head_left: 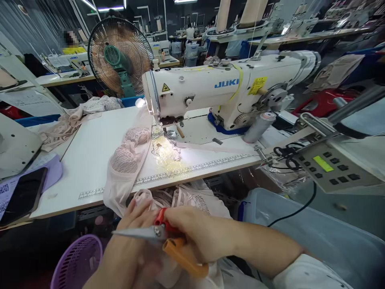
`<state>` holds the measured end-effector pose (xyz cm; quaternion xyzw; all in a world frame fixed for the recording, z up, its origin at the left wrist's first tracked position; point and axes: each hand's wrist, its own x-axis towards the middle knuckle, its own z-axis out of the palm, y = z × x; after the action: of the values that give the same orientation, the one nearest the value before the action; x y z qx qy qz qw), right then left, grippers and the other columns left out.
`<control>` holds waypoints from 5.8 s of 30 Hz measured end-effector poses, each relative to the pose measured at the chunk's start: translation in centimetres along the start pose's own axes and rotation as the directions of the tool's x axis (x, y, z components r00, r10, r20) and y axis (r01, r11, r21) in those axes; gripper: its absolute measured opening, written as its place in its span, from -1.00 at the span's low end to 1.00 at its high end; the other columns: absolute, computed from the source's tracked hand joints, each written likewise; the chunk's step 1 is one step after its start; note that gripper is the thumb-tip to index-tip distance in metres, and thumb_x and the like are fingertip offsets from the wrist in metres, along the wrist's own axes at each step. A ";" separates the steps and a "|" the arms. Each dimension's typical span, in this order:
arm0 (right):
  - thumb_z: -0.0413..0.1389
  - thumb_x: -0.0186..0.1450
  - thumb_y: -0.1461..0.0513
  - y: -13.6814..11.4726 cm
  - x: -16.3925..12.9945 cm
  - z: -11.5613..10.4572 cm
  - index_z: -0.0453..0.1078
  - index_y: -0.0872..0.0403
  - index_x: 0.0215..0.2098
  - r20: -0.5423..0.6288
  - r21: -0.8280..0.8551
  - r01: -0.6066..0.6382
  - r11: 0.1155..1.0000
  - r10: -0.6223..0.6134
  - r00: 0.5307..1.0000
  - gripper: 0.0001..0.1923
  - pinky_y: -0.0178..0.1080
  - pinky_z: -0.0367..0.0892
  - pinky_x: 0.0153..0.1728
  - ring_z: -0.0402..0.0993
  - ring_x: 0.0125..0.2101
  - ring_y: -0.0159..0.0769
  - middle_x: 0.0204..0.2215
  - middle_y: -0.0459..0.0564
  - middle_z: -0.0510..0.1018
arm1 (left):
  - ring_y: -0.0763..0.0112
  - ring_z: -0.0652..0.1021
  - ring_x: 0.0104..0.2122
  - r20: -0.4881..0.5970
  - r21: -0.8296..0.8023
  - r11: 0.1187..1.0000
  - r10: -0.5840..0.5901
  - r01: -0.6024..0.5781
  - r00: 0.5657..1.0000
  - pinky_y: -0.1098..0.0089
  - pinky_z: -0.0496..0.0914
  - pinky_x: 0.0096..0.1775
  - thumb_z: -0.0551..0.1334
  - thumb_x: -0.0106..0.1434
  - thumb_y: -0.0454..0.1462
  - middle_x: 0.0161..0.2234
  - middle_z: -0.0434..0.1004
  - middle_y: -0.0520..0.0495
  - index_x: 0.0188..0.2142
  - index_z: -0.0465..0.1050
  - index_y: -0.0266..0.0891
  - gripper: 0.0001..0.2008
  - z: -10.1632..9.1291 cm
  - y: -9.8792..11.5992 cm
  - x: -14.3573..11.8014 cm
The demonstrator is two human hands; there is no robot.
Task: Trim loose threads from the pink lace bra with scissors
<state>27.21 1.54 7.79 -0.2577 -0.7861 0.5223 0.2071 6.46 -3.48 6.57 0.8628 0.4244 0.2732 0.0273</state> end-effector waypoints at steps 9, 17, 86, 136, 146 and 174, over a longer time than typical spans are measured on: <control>0.08 0.18 0.23 0.9 -2.7 -3.9 0.09 0.06 -0.57 0.276 -0.112 -0.015 0.994 0.046 0.960 -0.75 -0.40 -0.01 -0.62 0.03 -0.62 -0.49 -0.64 -0.21 0.17 | 0.41 0.50 -0.58 0.304 -0.150 0.989 0.046 0.000 0.952 0.49 0.36 -0.53 0.10 0.27 -0.18 -0.56 0.51 0.04 -0.34 0.46 -0.09 -0.83 -3.2 -2.1 0.2; 0.08 0.18 0.28 4.9 -2.8 -6.8 0.00 0.05 -0.55 0.099 -0.410 -0.103 0.906 0.156 0.983 -0.70 -0.36 -0.05 -0.55 -0.01 -0.58 -0.47 -0.59 -0.21 0.13 | 0.51 0.50 -0.60 0.552 -0.286 0.899 -0.127 0.331 0.824 0.64 0.38 -0.55 0.09 0.28 -0.16 -0.58 0.44 0.17 -0.43 0.42 -0.14 -0.78 -0.2 -8.6 -3.0; -0.07 0.24 -0.13 6.8 -8.7 0.6 0.10 0.06 -0.48 0.075 -0.244 -0.385 0.890 0.413 0.908 -0.56 -0.35 0.03 -0.57 0.11 -0.59 -0.42 -0.54 -0.10 0.28 | 0.57 0.25 -0.65 0.621 -0.628 0.093 -0.538 0.772 0.570 0.55 0.11 -0.61 0.33 -0.01 -0.22 -0.67 0.29 0.11 -0.59 0.38 -0.27 -0.80 7.4 -0.8 4.2; 0.03 0.21 0.17 7.1 -11.7 -4.6 0.17 0.04 -0.56 -0.676 -0.372 -0.503 0.780 0.144 0.723 -0.79 -0.29 0.08 -0.60 0.17 -0.64 -0.37 -0.66 -0.12 0.26 | 0.29 0.53 -0.38 0.553 -0.088 0.979 -0.103 0.181 0.827 0.36 0.34 -0.35 0.07 0.28 -0.25 -0.38 0.55 -0.02 -0.29 0.36 -0.19 -0.87 3.3 -1.7 2.0; 0.05 0.14 0.33 5.9 -4.8 0.0 0.28 0.08 -0.47 -0.191 -0.231 0.008 0.973 -0.054 0.980 -0.95 -0.26 0.28 -0.34 0.39 -0.38 -0.27 -0.44 0.00 0.48 | 0.32 0.48 -0.45 0.568 -0.240 0.970 0.172 -0.038 0.805 0.35 0.30 -0.41 0.03 0.26 -0.35 -0.43 0.48 0.00 -0.25 0.35 -0.21 -0.85 3.7 0.2 4.3; 0.13 0.18 0.17 4.2 -4.7 -1.6 0.22 0.07 -0.40 -0.375 -0.002 -0.111 0.994 0.102 0.921 -0.82 -0.29 0.31 -0.41 0.35 -0.42 -0.33 -0.40 -0.01 0.45 | 0.54 0.43 -0.50 0.102 -0.738 0.601 -0.351 0.308 0.931 0.58 0.36 -0.51 0.05 0.29 -0.39 -0.40 0.36 0.07 0.07 0.03 -0.03 -0.60 4.4 1.8 2.8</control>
<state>32.58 1.09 4.25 -0.3973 -0.7229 0.4649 0.3217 11.29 -1.72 4.63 0.6752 0.4279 0.4349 0.4146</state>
